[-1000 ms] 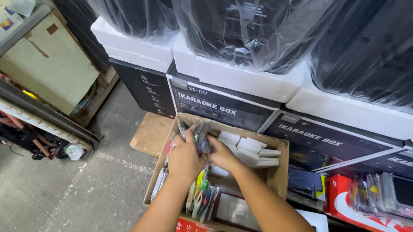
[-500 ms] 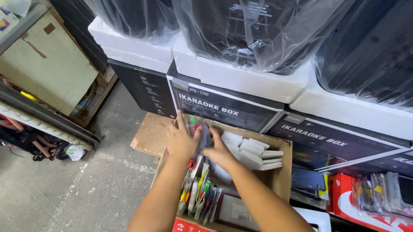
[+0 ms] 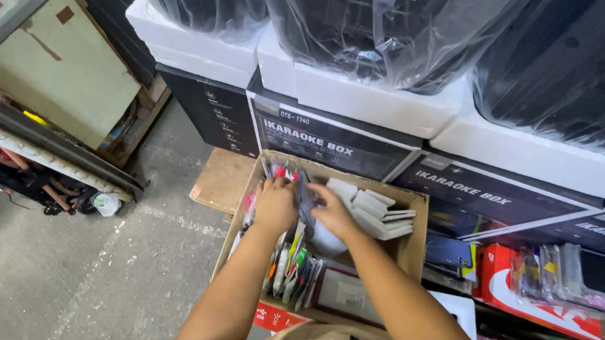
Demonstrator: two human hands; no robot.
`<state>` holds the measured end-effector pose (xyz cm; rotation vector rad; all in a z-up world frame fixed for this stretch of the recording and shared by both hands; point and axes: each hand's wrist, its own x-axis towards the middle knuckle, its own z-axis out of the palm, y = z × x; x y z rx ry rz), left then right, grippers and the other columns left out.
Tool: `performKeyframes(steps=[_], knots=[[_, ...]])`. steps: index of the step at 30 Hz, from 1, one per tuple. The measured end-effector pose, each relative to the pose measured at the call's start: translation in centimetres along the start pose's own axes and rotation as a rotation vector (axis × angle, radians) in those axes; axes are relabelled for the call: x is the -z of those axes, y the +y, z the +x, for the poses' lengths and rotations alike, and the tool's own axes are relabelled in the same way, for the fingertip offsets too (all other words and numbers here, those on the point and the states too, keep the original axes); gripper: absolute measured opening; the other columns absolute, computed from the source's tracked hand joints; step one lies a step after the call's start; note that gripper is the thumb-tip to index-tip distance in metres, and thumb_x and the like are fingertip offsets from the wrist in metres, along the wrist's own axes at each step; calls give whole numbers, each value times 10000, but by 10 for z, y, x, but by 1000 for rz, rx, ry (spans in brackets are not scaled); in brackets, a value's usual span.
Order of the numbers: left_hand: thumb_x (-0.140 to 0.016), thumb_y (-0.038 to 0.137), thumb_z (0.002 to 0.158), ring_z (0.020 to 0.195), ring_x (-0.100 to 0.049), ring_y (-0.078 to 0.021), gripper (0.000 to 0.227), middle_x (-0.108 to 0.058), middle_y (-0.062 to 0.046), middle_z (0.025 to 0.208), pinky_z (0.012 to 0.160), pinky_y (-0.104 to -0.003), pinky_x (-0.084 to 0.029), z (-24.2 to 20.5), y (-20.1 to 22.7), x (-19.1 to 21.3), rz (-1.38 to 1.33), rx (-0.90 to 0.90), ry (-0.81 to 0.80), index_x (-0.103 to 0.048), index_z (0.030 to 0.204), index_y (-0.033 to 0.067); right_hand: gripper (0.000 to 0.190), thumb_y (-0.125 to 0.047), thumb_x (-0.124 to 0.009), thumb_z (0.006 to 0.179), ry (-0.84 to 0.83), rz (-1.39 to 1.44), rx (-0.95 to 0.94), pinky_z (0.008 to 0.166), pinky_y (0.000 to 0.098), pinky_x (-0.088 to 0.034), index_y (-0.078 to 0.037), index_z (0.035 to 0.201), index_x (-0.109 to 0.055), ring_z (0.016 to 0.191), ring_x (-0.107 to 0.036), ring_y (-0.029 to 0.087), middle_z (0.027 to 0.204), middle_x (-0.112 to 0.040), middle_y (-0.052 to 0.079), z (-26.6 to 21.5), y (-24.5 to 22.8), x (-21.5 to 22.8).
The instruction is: Packing various phone cases into individual plastic sleeves and retail packaging.
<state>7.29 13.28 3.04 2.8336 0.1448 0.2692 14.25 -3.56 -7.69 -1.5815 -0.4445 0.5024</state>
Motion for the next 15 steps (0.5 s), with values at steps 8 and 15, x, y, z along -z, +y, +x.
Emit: performKeyframes(steps=[8,15], knots=[[-676,53,803,1252,-558,-331,436,-634,-106,1283,1098,-460,-479,-31,64,-16,-294,-205,104,-699,1227,150,199,-64,-659,887,300,-222,-309,604,327,-559,-30,1067,-735,695,-732,191,834,-768,93,-94,-7,107],[-862,272,710,1398,-348,-402,921,-365,-227,1514,1129,-520,-333,-28,119,-50,182,-318,-303,-409,1502,150,362,-207,-755,845,12,-793,-307,937,344,-559,-97,1187,-712,1068,-723,249,1151,-763,106,-149,-41,107]])
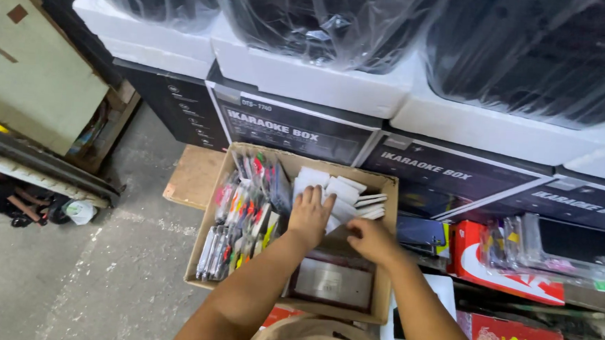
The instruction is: Packing various phone cases into individual plastic sleeves and retail packaging.
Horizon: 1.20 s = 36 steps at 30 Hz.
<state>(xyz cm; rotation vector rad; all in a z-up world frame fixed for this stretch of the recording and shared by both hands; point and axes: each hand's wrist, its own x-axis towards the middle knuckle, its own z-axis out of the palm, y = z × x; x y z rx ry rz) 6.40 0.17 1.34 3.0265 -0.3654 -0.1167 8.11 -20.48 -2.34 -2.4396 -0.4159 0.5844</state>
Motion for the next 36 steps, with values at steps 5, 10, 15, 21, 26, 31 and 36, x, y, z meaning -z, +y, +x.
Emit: performKeyframes(steps=[5,10,15,21,26,31,36], knots=[[-913,412,669,1481,-223,-381,1140,-239,-178,1601,1178,-549,-215,29,-12,-4,103,27,-89,-238,1541,126,616,-157,-733,825,64,-134,126,1097,391,-415,-175,1416,-561,1394,-458,280,1559,-435,58,4,-10,5],[-906,407,689,1468,-285,-347,1161,-334,-136,1558,1228,-530,-185,47,-26,-21,166,17,-67,-220,1584,128,590,-168,-695,853,-6,-200,51,1114,378,-424,-256,1422,-567,1400,-469,258,1622,-365,-19,9,-23,20],[-925,390,665,1455,-279,-376,1167,-371,-171,1498,1257,-499,-130,50,-33,-8,230,21,-51,-268,1563,37,534,-170,-696,851,-42,-224,84,1083,374,-451,-243,1371,-596,1413,-461,249,1631,-356,-31,10,-13,20],[-900,311,654,1439,-312,-385,795,-420,-200,1457,1213,-509,-161,46,-47,-32,271,103,176,-467,1282,86,573,-68,-737,797,42,12,324,1131,377,-406,-121,1355,-620,1422,-447,307,1569,-421,93,40,39,-7],[-919,348,646,1335,-419,-336,982,-501,-132,1299,1216,-569,-204,20,-38,-5,177,-31,-105,-404,1440,84,528,-26,-719,790,70,141,356,1112,366,-441,-103,1307,-649,1341,-543,285,1455,-560,94,54,47,-8],[-916,314,650,1287,-473,-340,903,-504,-133,1301,1174,-540,-309,2,-17,28,130,-58,-176,-447,1398,122,501,-16,-716,790,39,131,338,1037,352,-509,-104,1279,-656,1211,-629,277,1373,-604,86,64,49,-5],[-932,336,660,1293,-459,-370,883,-478,-155,1298,1023,-527,-444,-18,25,82,198,-36,-281,-447,1371,136,498,-50,-661,858,4,176,175,1013,352,-507,-110,1351,-627,1200,-645,269,1342,-657,90,71,45,5]])
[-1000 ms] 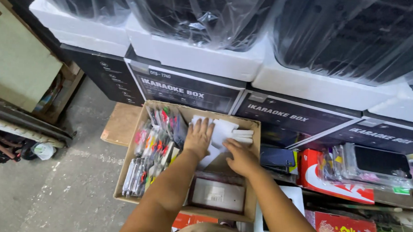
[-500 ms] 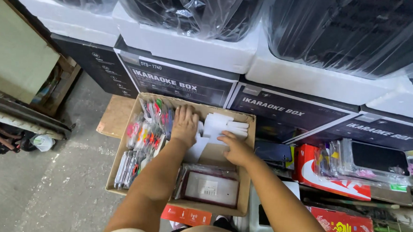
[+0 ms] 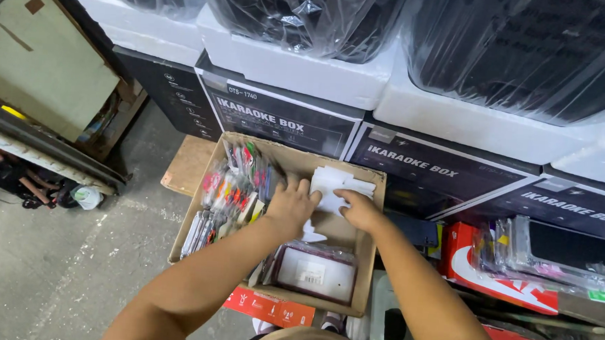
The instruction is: Packing various phone cases into individual plastic sleeves and retail packaging.
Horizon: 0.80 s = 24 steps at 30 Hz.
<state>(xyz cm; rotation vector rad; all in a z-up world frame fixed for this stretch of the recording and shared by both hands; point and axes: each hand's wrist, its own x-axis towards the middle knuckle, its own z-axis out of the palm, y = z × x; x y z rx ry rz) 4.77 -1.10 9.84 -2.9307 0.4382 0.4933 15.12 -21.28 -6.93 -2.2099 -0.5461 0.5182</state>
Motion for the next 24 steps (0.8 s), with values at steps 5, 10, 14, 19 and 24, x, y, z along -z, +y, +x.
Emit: performKeyframes(steps=[5,10,14,19,24], knots=[[-937,357,653,1267,-498,-352,913,-482,-158,1318,985,-500,-496,6,21,4,-151,-29,51,-440,1383,121,301,-182,-607,983,7,153,21,989,326,-509,-89,1247,-719,1112,-685,203,1193,-752,71,26,37,-6],[-938,394,651,1260,-511,-357,993,-495,-156,1313,977,-493,-507,57,47,-33,-293,-37,148,-402,1429,91,280,-166,-570,1048,91,158,-87,790,350,-539,-52,1216,-763,852,-645,203,1004,-781,129,26,46,17],[-922,387,677,1292,-473,-366,1226,-463,-180,1372,1056,-472,-450,78,61,-42,-287,-47,87,-168,1611,138,250,-33,-651,939,420,410,35,807,270,-566,-1,1182,-701,884,-706,126,1023,-773,89,-21,-5,56],[-896,324,667,1473,-283,-426,1347,-325,-234,1563,1231,-491,-261,97,67,-66,-296,-239,339,-10,1656,100,233,-42,-650,958,484,445,215,857,261,-565,16,1179,-692,976,-717,116,1087,-766,77,-65,-1,63],[-736,278,778,1545,119,-456,1176,70,-238,1689,1230,-575,12,95,69,-45,-43,-258,-21,60,1620,77,233,-64,-648,970,533,505,20,809,270,-561,-17,1192,-699,881,-711,136,1056,-771,77,-100,35,54]])
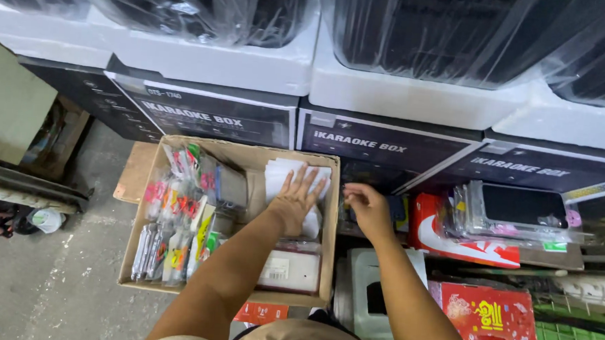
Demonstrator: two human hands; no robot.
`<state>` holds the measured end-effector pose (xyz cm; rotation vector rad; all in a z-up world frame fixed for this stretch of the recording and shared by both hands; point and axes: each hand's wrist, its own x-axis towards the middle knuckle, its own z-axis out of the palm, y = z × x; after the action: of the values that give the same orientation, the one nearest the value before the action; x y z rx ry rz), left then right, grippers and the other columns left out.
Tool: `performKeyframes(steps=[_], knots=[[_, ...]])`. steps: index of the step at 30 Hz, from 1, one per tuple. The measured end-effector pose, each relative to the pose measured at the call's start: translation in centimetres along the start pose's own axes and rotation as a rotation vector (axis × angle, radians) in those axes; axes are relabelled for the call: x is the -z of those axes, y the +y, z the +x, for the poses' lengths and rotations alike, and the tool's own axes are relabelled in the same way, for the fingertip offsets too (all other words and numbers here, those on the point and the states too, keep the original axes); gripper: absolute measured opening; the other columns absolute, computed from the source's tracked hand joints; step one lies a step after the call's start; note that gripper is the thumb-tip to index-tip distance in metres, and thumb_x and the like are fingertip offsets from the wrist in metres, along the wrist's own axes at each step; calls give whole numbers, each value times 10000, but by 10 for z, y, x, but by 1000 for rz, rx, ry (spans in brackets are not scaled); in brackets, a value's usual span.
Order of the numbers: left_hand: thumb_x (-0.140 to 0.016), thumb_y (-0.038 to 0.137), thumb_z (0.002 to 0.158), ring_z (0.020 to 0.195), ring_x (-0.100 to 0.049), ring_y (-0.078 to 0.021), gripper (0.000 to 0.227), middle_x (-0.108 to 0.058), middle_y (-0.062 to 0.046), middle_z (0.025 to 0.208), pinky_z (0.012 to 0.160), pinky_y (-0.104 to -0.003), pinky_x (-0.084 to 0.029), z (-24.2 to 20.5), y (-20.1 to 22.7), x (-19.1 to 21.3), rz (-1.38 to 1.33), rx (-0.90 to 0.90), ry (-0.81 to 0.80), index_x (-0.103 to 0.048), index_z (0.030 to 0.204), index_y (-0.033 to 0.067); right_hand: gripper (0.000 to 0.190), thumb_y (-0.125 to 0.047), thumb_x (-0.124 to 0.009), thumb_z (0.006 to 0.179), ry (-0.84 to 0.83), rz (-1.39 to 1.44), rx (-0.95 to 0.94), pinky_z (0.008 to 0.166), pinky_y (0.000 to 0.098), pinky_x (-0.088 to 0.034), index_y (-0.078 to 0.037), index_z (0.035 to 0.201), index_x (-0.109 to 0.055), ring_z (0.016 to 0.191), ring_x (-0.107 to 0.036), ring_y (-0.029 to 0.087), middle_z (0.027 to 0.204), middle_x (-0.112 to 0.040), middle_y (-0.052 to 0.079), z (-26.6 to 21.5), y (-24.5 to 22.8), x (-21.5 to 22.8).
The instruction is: Packing various phone cases into individual plastic sleeves and retail packaging.
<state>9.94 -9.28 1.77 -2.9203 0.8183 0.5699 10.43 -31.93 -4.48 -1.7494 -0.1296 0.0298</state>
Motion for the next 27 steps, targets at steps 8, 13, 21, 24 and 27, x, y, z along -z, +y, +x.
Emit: performKeyframes(steps=[8,13,21,24,27], knots=[[-676,246,781,1544,78,-472,1107,-14,-269,1667,1230,-583,19,39,28,-43,-209,73,305,28,1590,-29,286,-26,-643,907,204,194,-468,706,315,-527,-61,1176,-733,818,-702,185,968,-758,105,-27,152,34],[-679,67,655,1559,8,-436,1140,-90,-254,1664,1246,-573,-19,48,45,-29,-487,136,373,-36,1592,-19,270,-90,-586,913,183,250,-731,672,326,-549,-121,1145,-721,783,-730,205,928,-778,83,-35,117,30],[-602,-88,620,1524,-265,-434,875,-417,-179,1534,1230,-641,-150,42,98,22,-571,151,921,-511,1464,125,293,-135,-682,898,128,327,-808,710,358,-531,-90,1188,-684,807,-669,205,953,-726,93,-38,158,60],[-551,-83,691,1475,-421,-379,815,-509,-157,1469,1269,-503,-338,58,131,18,-716,-33,936,-517,1481,111,387,-196,-520,931,191,227,-915,685,385,-544,-246,1298,-631,814,-669,182,975,-722,11,-27,189,60],[-586,-71,710,1350,-451,-420,778,-511,-212,1435,1156,-443,-381,100,156,-16,-961,229,665,-514,1468,86,536,-477,-554,898,222,654,-1061,507,383,-356,-345,1416,-594,623,-483,229,823,-632,91,-13,355,59]])
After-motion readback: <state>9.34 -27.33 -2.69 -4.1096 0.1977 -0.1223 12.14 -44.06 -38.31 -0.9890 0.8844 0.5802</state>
